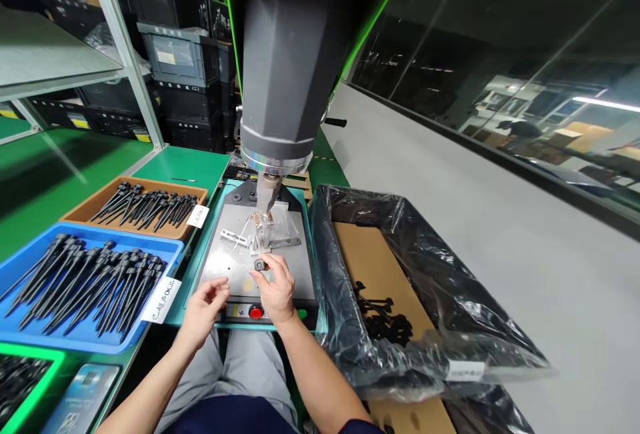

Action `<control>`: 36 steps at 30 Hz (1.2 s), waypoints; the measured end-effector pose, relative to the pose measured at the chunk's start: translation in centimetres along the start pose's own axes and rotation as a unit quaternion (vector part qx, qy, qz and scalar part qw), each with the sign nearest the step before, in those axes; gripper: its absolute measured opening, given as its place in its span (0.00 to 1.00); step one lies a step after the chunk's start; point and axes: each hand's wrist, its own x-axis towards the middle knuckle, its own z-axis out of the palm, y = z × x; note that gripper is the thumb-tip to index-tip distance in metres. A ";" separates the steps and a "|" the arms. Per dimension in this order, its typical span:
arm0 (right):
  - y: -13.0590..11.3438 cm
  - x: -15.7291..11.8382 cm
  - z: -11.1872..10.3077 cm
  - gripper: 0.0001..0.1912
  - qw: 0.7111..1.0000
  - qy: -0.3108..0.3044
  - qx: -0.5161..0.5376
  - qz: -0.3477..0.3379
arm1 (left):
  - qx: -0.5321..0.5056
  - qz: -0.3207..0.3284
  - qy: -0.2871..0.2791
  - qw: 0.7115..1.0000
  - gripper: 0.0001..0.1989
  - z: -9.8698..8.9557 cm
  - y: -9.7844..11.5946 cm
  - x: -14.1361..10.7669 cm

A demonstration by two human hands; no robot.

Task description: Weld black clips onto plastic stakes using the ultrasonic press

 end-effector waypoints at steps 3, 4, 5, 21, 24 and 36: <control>-0.4 -1.2 1.4 0.17 0.987 -0.012 0.129 0.095 | 0.081 0.117 -0.055 0.988 0.17 0.4 2.3 -0.9; -0.6 -1.6 1.9 0.18 0.975 -0.018 0.176 0.132 | 0.102 0.140 -0.076 0.982 0.15 0.4 3.0 -1.2; -0.9 -1.9 2.3 0.18 0.962 -0.024 0.215 0.166 | 0.116 0.152 -0.094 0.977 0.12 0.4 3.7 -1.5; -3.2 -1.7 5.1 0.23 0.830 -0.160 0.382 0.373 | 0.117 0.015 -0.151 0.981 0.14 -2.9 3.8 -2.9; -3.3 -1.7 5.6 0.25 0.830 -0.150 0.385 0.374 | 0.107 0.008 -0.144 0.984 0.14 -3.0 3.8 -2.9; -2.8 -3.0 6.8 0.30 0.849 -0.211 0.343 0.342 | 0.316 0.084 0.007 0.945 0.12 -10.6 7.6 -2.3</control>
